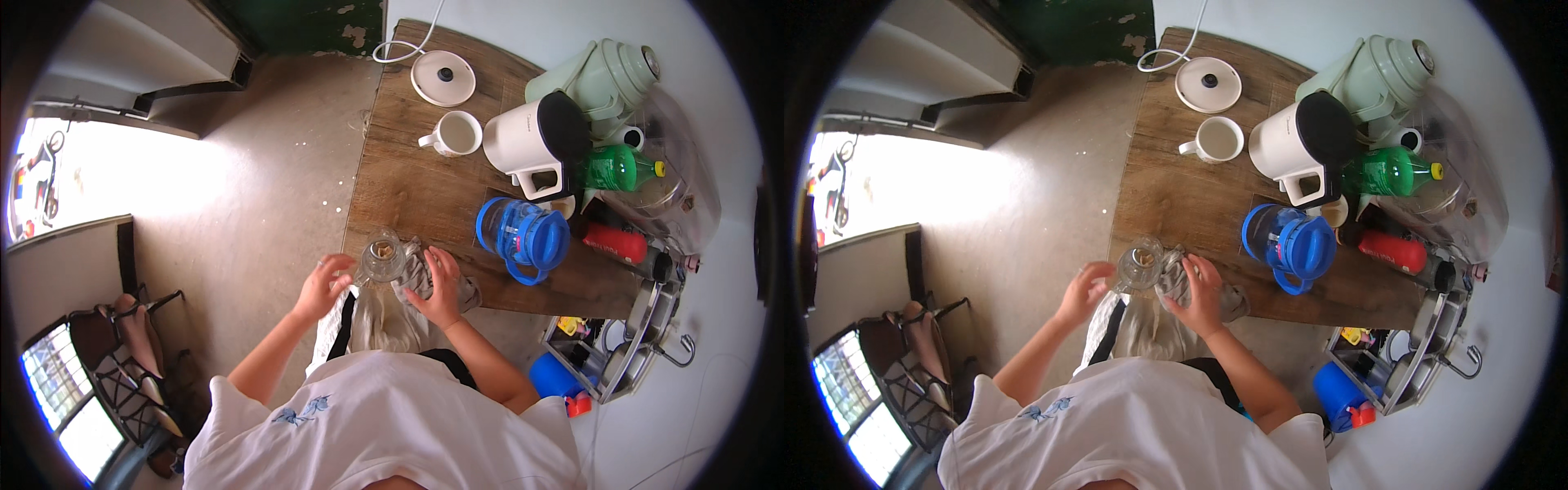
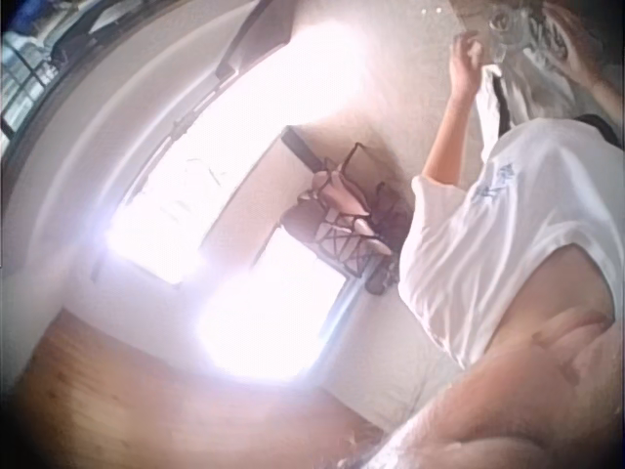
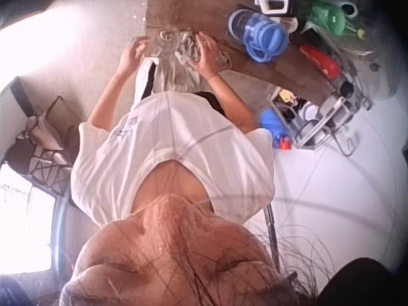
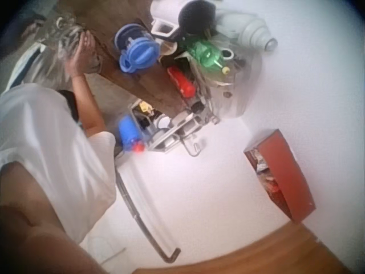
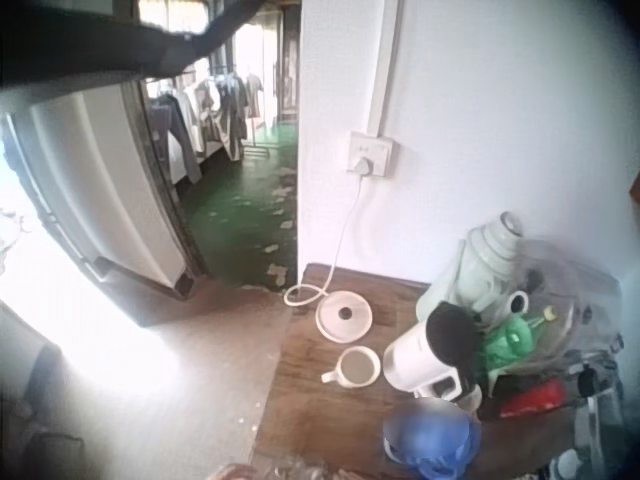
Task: The person wipes a kitchen sink and countertop with a cloth, then moves to a wooden table to wipe various items including a kettle, cups, and bottles. They rearrange items on the table while wiping and finish by wiping a round red table.
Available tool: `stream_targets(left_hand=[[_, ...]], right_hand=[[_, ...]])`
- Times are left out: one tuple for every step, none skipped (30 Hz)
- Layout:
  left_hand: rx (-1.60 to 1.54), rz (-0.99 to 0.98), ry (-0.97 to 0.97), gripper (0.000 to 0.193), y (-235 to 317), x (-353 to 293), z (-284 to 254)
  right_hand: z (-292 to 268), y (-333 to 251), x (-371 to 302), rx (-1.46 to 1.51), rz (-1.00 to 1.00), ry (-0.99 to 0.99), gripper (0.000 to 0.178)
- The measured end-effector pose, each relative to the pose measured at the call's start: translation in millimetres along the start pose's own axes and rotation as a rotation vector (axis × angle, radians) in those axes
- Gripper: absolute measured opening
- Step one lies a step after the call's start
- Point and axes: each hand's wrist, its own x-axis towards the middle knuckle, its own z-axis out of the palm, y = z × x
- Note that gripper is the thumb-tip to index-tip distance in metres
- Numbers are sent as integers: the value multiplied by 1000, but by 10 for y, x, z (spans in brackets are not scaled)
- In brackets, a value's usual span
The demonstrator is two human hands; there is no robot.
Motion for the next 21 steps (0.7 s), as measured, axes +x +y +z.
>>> stream_targets(left_hand=[[62, 81, 11, 37, 81, -127, 57], [195, 106, 46, 39, 175, -201, 110], [189, 57, 72, 39, 202, -223, 171], [179, 9, 92, 39, 216, -235, 236], [170, -38, 110, 38, 215, -245, 285], [191, 28, 150, 35, 205, -217, 330], [166, 4, 138, 33, 174, -193, 359], [141, -19, 123, 31, 137, -166, 377], [115, -42, 111, 29, 126, -132, 385], [75, -79, 61, 21, 151, -85, 376], [36, -92, 43, 19, 135, -66, 386], [0, -109, 24, 17, 101, -54, 384], [-37, -125, 4, 15, 82, -37, 389], [-52, -100, 21, 16, 76, -12, 406], [-66, -78, 40, 17, 83, 6, 416], [-79, -56, 56, 18, 94, 34, 430], [-76, -59, 34, 18, 108, 89, 442], [-72, -66, 13, 18, 123, 157, 453], [-69, -72, -9, 19, 149, 237, 463], [-63, -52, -15, 19, 184, 328, 474], [-59, -29, -24, 19, 238, 446, 494]], right_hand=[[-26, -94, 105, 19, -28, -7, 92], [-47, -179, 211, 37, -53, -13, 99], [-74, -245, 327, 21, -90, -49, 101], [-108, -300, 442, 2, -121, -85, 104], [-120, -339, 530, -18, -151, -119, 107], [-136, -360, 598, -27, -166, -154, 111], [-136, -363, 649, -32, -178, -177, 111], [-127, -355, 691, -37, -189, -199, 110], [-115, -350, 719, -41, -202, -223, 109], [-114, -364, 735, -23, -210, -211, 109], [-121, -368, 751, -26, -214, -199, 108], [-112, -372, 760, -24, -218, -189, 108], [-116, -367, 771, -23, -220, -178, 108], [-132, -353, 781, -15, -211, -159, 108], [-132, -340, 783, -3, -202, -142, 107], [-139, -324, 791, 8, -191, -124, 107], [-169, -307, 809, 4, -181, -106, 107], [-212, -288, 825, 3, -171, -91, 106], [-253, -258, 845, 1, -161, -74, 106], [-273, -193, 872, -22, -158, -42, 107], [-324, -143, 906, -36, -138, -27, 107]])
